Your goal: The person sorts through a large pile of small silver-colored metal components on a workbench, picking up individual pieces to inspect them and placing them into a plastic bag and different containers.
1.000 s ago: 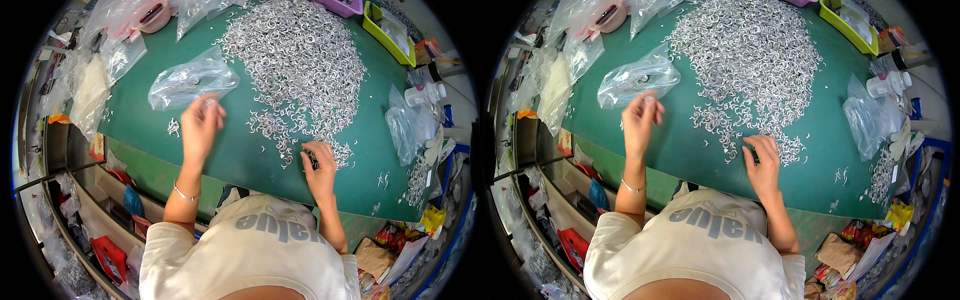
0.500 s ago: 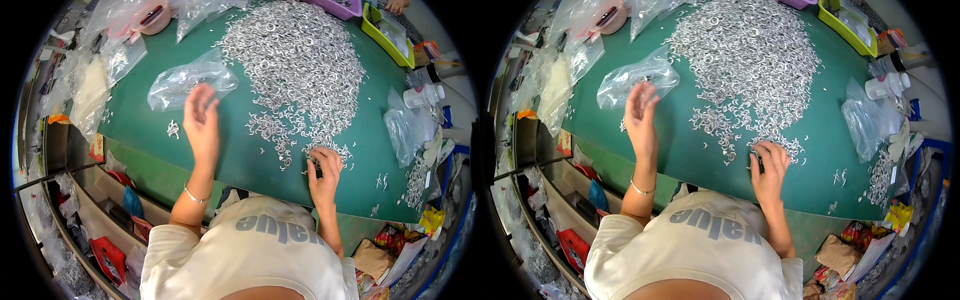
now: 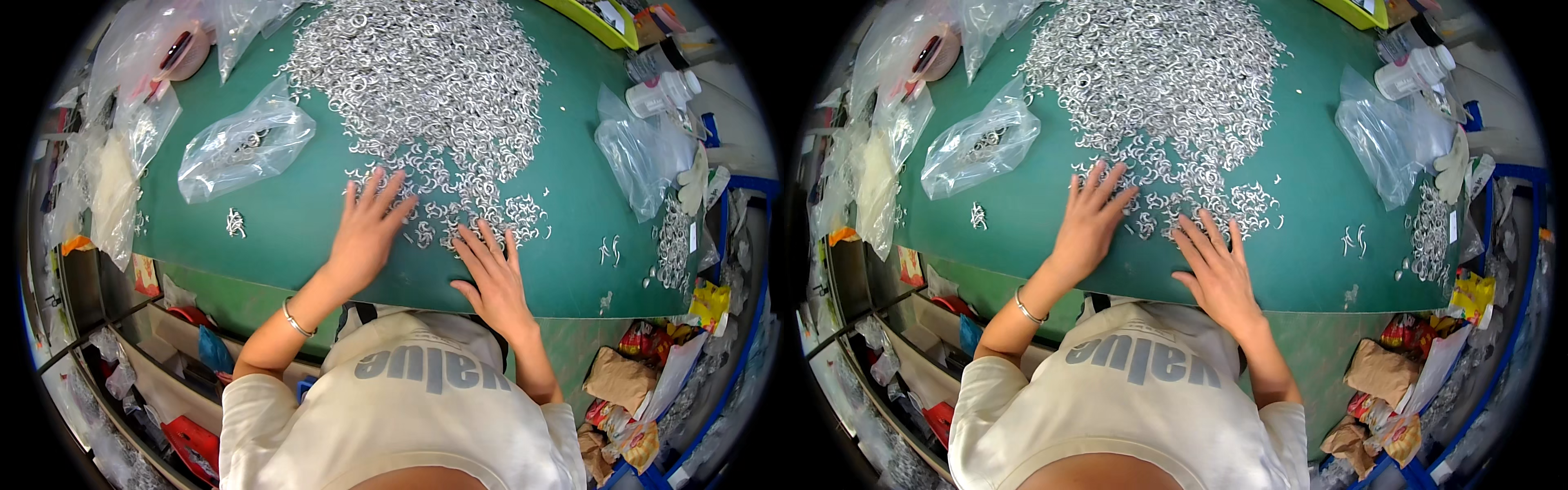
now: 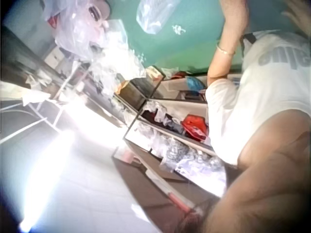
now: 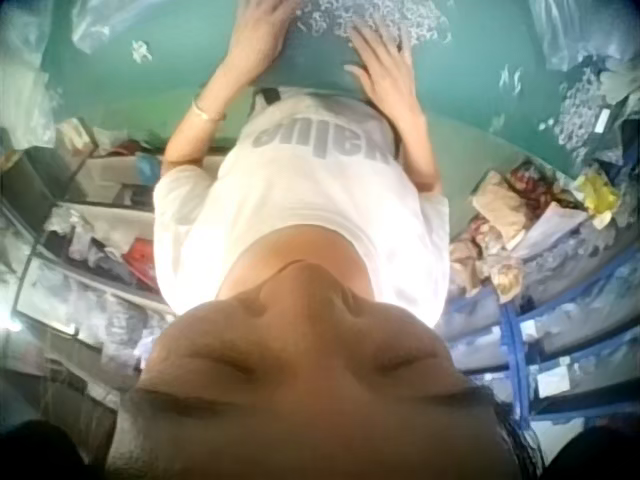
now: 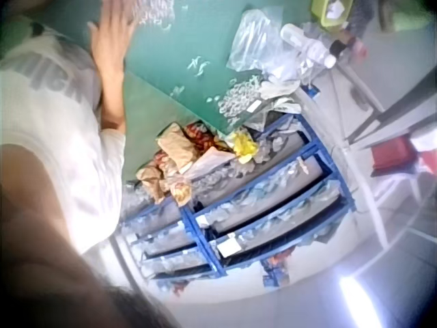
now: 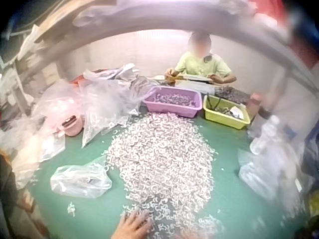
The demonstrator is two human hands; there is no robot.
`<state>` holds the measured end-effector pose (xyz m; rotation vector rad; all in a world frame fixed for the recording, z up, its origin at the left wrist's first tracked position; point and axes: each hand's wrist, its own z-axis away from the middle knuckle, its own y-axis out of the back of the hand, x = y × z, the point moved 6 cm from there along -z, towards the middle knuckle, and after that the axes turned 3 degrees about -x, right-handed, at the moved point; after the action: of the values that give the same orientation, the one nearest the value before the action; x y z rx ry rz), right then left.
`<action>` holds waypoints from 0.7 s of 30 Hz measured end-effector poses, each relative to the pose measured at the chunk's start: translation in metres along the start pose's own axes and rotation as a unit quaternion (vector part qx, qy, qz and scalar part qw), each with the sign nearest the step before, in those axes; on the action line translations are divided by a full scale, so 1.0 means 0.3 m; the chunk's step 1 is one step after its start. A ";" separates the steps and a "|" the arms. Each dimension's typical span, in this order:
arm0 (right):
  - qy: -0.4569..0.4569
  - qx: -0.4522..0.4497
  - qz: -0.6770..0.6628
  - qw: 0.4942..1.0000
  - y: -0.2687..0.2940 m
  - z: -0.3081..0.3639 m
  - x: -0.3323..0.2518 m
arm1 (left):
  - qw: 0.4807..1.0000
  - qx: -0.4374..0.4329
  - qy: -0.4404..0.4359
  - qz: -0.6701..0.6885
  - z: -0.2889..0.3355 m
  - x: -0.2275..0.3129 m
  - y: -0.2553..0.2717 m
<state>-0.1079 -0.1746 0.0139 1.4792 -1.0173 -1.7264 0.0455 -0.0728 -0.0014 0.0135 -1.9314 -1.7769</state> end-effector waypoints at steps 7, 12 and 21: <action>-0.101 0.245 -0.076 0.961 0.084 0.104 0.127 | 0.985 -0.035 -0.133 0.102 -0.026 0.197 -0.002; -0.090 0.177 -0.033 0.980 0.084 0.059 0.111 | 0.976 -0.067 -0.185 0.090 -0.010 0.234 -0.053; -0.060 0.277 -0.077 0.956 0.167 -0.127 0.169 | 0.970 -0.010 -0.181 0.165 -0.058 0.266 -0.014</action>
<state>-0.0792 -0.2485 0.0301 1.8507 -1.5812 -1.7362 -0.0188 -0.1169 0.0233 -0.6434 -2.0117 -1.6547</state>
